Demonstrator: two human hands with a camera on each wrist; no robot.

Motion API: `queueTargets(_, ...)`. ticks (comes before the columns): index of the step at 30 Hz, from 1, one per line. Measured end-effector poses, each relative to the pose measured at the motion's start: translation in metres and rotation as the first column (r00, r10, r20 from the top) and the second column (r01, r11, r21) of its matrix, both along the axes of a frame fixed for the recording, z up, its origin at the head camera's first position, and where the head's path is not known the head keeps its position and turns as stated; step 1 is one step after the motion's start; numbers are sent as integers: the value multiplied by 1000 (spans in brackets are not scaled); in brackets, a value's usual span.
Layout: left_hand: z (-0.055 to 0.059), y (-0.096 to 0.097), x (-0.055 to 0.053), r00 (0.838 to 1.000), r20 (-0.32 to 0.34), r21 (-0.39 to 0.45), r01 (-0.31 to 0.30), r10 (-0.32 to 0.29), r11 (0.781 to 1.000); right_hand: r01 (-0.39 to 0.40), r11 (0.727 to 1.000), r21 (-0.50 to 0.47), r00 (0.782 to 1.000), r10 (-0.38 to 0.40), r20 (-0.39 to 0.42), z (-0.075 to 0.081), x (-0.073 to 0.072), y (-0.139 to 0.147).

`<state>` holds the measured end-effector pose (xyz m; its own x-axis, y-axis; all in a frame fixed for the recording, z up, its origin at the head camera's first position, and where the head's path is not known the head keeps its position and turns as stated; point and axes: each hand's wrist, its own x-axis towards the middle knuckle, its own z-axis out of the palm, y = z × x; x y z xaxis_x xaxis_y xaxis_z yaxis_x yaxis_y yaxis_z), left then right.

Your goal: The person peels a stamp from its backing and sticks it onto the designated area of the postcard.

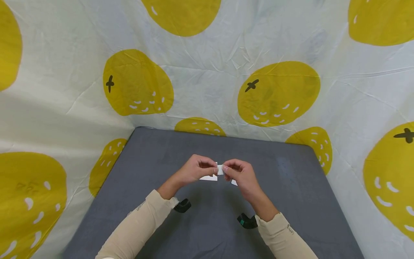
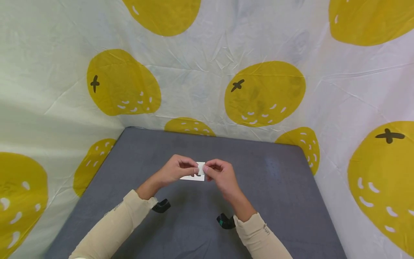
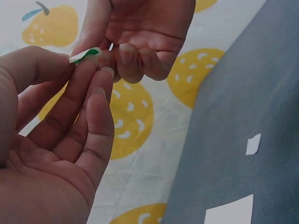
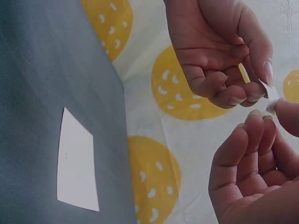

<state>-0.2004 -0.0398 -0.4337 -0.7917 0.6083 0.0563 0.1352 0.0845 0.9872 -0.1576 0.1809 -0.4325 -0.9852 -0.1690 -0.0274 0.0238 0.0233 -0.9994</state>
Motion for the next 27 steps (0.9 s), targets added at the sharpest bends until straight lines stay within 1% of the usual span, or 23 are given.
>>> queueTargets(3, 0, -1, 0, 1000, -9, -2, 10, -10, 1000, -14, 1000, 2, 1000, 14, -12, -2, 1, 1)
queueTargets(7, -1, -3, 0, 1000, -28, -18, 9, -10, 1000, -11, 1000, -7, 999, 10, -44, -4, 1, 1)
queueTargets(14, -3, -4, 0, 998, -61, -33, -8, 6, 999, 4, 999, -32, 995, -7, -102, -7, 2, 1)
queueTargets(20, -2, -5, 2, 997, -77, -12, -27, 26, 1000, -5, 997, -71, 990, -5, -141, -9, 2, -1)
queueTargets(22, -1, -5, 3, 996, -87, -5, -30, 29, 1000, -22, 997, -80, 986, 8, -169, -10, 2, -1)
queueTargets(27, -1, -5, 5, 991, -120, -12, -55, 53, 998, -39, 998, -57, 966, 23, -258, -11, 2, -1)
